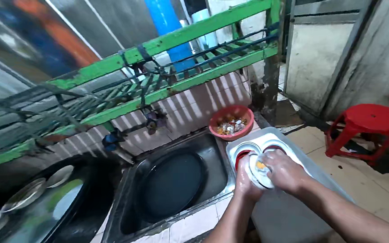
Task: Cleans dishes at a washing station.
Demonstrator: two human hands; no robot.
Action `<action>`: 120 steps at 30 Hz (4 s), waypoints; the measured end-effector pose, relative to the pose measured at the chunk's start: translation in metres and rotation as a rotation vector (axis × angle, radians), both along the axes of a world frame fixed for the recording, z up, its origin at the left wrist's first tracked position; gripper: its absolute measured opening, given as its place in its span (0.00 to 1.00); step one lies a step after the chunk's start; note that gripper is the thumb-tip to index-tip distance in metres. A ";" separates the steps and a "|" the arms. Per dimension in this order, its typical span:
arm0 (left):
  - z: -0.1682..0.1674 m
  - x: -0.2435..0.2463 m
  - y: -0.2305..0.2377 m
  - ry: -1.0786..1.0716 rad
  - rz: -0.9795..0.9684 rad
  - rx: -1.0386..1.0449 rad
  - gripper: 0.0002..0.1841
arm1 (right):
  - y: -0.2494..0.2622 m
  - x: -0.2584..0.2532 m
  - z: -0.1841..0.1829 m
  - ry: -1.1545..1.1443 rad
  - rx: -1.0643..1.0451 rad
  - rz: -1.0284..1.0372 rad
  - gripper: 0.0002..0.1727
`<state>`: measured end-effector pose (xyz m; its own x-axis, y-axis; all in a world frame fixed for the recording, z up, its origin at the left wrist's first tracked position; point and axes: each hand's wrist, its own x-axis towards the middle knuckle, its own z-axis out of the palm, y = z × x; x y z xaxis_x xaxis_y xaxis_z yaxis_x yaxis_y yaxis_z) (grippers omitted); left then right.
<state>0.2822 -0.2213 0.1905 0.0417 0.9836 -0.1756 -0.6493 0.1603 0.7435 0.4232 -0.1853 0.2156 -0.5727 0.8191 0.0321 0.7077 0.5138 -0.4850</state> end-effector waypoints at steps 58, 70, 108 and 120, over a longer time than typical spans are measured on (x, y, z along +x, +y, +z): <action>0.003 0.010 -0.004 1.308 -0.209 -0.158 0.20 | -0.023 0.083 -0.039 0.644 -0.390 -0.584 0.38; 0.028 0.057 -0.042 0.599 0.236 0.008 0.16 | 0.001 0.016 -0.009 0.819 -0.399 -0.574 0.33; -0.006 0.012 -0.006 0.462 0.221 -0.085 0.17 | -0.016 0.000 -0.006 0.238 0.108 0.142 0.15; 0.026 -0.141 -0.004 1.243 0.546 -0.041 0.24 | -0.043 0.042 -0.040 0.213 -0.010 0.041 0.13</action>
<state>0.1411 -0.2255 0.2164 -0.5544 0.8169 0.1594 0.4539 0.1362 0.8806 0.4654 -0.2285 0.1753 -0.5869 0.7961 0.1476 0.5674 0.5345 -0.6264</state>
